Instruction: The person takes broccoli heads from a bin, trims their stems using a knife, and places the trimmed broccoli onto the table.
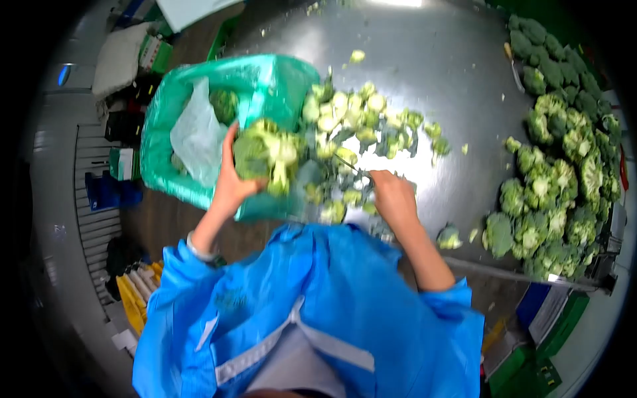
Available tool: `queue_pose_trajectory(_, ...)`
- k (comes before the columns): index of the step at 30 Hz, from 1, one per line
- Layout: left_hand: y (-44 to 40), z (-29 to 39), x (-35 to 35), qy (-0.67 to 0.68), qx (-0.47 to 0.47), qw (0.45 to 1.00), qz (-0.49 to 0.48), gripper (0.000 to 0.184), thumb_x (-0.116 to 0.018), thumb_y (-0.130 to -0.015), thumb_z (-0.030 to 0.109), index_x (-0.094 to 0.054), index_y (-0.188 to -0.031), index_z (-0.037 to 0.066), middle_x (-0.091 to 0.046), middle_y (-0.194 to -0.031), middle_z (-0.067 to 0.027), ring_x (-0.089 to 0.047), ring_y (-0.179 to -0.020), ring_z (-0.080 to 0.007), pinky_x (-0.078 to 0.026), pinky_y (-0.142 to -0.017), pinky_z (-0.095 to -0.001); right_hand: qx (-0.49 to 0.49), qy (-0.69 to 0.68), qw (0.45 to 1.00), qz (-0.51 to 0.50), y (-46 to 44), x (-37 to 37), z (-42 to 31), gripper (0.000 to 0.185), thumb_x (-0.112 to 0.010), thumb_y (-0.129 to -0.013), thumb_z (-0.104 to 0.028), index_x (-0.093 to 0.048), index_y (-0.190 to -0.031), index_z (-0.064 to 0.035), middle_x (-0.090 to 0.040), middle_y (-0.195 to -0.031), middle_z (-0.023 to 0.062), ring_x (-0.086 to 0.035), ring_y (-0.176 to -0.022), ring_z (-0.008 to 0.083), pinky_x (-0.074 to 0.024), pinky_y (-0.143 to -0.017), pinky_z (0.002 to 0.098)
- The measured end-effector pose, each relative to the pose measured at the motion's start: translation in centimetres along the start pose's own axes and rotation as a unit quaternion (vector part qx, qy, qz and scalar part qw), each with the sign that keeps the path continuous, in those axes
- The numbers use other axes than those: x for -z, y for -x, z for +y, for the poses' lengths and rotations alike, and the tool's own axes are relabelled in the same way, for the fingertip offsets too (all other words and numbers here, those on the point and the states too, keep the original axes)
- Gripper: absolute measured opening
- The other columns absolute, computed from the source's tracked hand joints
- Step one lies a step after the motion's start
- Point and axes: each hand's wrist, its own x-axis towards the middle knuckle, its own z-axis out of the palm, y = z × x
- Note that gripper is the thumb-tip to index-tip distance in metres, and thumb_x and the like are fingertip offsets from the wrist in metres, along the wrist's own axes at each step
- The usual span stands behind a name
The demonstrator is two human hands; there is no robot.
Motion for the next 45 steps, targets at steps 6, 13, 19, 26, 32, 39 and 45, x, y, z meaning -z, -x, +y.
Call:
queue_pose_trajectory(6,0.6,0.4,-1.6,-0.082,-0.078,0.994,0.015,0.118,-0.08,-0.057,0.015,-0.015,-0.155,0.005,-0.037,-0.147,-0.0209,-0.043,-0.133,-0.0311,-0.037,-0.11,-0.0399,0.15,0.09,0.978,0.117,-3.2,1.2,-5.8,0.036,-0.063,-0.078,-0.007,-0.061,-0.113,-0.0084,-0.064,-0.098,0.005,-0.067,-0.069,0.0245,-0.0546,-0.055,0.0368)
queue_pose_trajectory(13,0.7,-1.4,-1.1,-0.078,-0.128,0.987,0.054,0.122,-0.081,-0.054,0.016,-0.012,-0.155,0.003,-0.036,-0.147,-0.0217,-0.042,-0.133,-0.0323,-0.036,-0.11,-0.04,0.024,0.073,0.997,0.0,-4.0,-2.0,-0.1,0.037,-0.061,-0.077,-0.001,-0.063,-0.113,-0.0088,-0.065,-0.097,0.0097,-0.068,-0.069,0.0297,-0.0551,-0.058,0.0396)
queue_pose_trajectory(19,1.9,-3.0,-0.5,-0.065,-0.115,0.991,0.03,0.127,-0.083,-0.053,0.015,-0.007,-0.155,0.005,-0.034,-0.146,-0.0207,-0.041,-0.133,-0.0322,-0.035,-0.11,-0.0394,0.184,0.027,0.978,0.094,-3.4,0.5,-6.8,0.044,-0.06,-0.076,0.001,-0.061,-0.119,-0.01,-0.064,-0.104,0.0087,-0.067,-0.066,0.027,-0.0545,-0.055,0.036)
queue_pose_trajectory(26,2.8,-3.9,0.2,-0.004,-0.155,0.988,-0.01,0.141,-0.087,-0.055,0.015,0.013,-0.155,0.015,-0.031,-0.148,-0.0212,-0.041,-0.135,-0.0326,-0.035,-0.111,-0.0462,0.06,-0.073,0.995,0.009,-2.9,0.1,-4.6,0.042,-0.061,-0.076,0.003,-0.063,-0.116,-0.0107,-0.066,-0.11,0.0083,-0.067,-0.076,0.0335,-0.0556,-0.064,0.0417)
queue_pose_trajectory(32,2.1,-4.9,0.7,-0.052,-0.327,0.943,-0.021,0.134,-0.092,-0.058,0.016,-0.001,-0.156,0.015,-0.032,-0.149,-0.0249,-0.042,-0.134,-0.038,-0.039,-0.107,-0.0486,0.103,-0.053,0.992,-0.044,-1.9,1.7,-7.1,0.042,-0.06,-0.078,0.002,-0.064,-0.117,-0.0117,-0.066,-0.104,0.0052,-0.067,-0.073,0.0301,-0.0541,-0.064,0.0431)
queue_pose_trajectory(39,2.0,-3.6,1.4,-0.178,-0.389,0.902,-0.059,0.129,-0.095,-0.058,0.02,-0.01,-0.155,0.037,-0.029,-0.148,-0.0229,-0.041,-0.132,-0.0409,-0.039,-0.105,-0.0533,0.131,-0.036,0.989,-0.061,-1.5,1.9,-7.0,0.021,-0.057,-0.077,0.001,-0.058,-0.097,-0.004,-0.062,-0.083,0.0136,-0.067,-0.065,0.0332,-0.054,-0.056,0.0429)
queue_pose_trajectory(45,2.3,-3.1,0.7,-0.274,-0.407,0.87,-0.039,0.109,-0.095,-0.053,0.028,-0.037,-0.145,0.034,-0.041,-0.139,-0.023,-0.048,-0.122,-0.0433,-0.045,-0.094,-0.0526,-0.004,0.051,0.996,-0.075,-0.9,-2.5,-4.2,0.017,-0.057,-0.078,-0.002,-0.061,-0.094,-0.0025,-0.064,-0.076,0.0174,-0.069,-0.071,0.0347,-0.0561,-0.061,0.0436)
